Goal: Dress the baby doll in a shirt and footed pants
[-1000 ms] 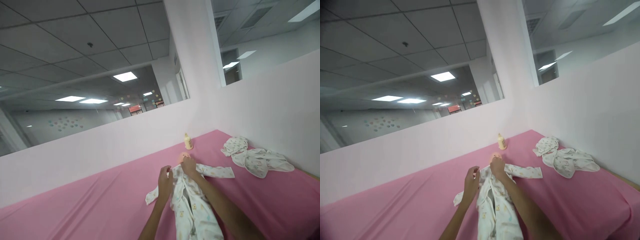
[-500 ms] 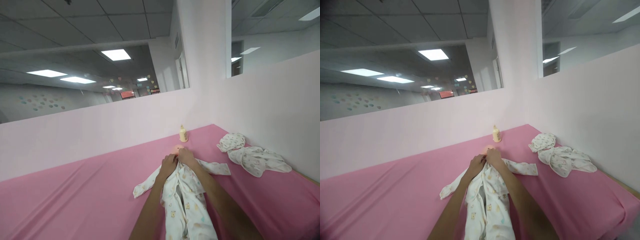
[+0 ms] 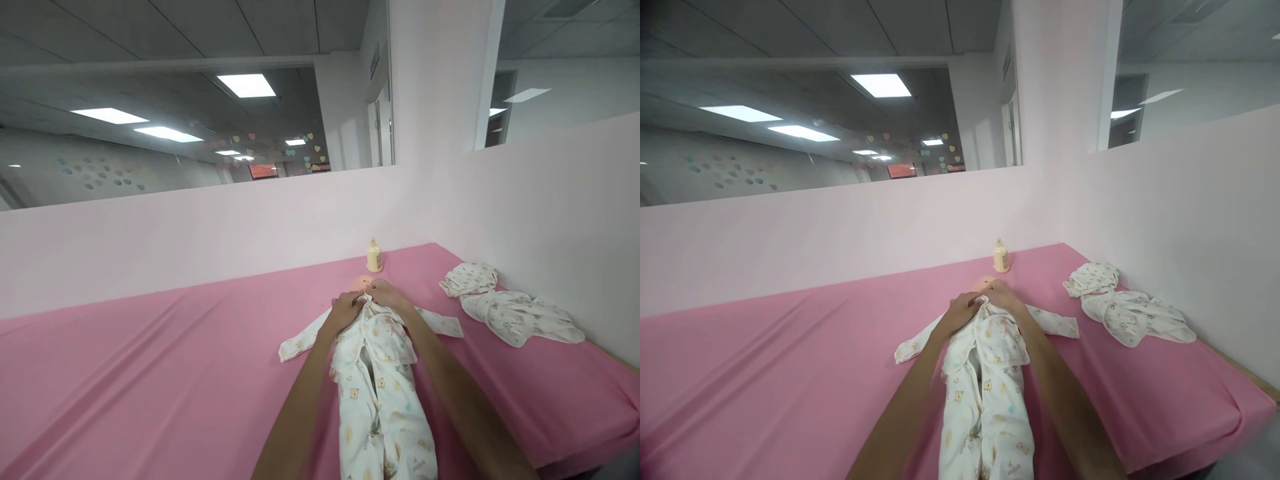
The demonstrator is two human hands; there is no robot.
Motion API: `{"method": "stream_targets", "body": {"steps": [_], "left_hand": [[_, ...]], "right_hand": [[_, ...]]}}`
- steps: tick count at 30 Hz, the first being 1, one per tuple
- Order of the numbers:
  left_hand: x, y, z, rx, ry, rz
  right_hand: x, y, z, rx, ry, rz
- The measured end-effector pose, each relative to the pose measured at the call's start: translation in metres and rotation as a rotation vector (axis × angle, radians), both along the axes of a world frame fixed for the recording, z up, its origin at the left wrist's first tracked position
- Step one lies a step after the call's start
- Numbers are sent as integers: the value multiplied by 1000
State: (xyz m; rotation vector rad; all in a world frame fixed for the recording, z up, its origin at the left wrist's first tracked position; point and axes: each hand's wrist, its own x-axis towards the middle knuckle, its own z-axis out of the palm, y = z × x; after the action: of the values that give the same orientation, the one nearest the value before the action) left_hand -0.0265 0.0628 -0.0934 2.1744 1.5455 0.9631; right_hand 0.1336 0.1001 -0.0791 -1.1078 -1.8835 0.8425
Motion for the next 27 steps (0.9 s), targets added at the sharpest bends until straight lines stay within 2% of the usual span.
{"method": "stream_targets", "body": {"steps": [5, 11, 14, 18, 23, 27], "left_hand": [[0, -3, 8, 1, 5, 26], [-11, -5, 16, -67, -125, -7], [-18, -9, 22, -114, -128, -14], [-25, -16, 32, -222, -89, 4], [-26, -22, 40, -323, 115, 9], [-23, -22, 40, -361, 190, -24]], "right_hand": [[-1, -8, 6, -76, -27, 70], [6, -12, 15, -88, -125, -1], [8, -18, 23, -73, -174, -51], [0, -30, 33, 22, -395, -47], [-12, -39, 37, 2, -687, 27], [-16, -42, 38, 4, -784, 31]]}}
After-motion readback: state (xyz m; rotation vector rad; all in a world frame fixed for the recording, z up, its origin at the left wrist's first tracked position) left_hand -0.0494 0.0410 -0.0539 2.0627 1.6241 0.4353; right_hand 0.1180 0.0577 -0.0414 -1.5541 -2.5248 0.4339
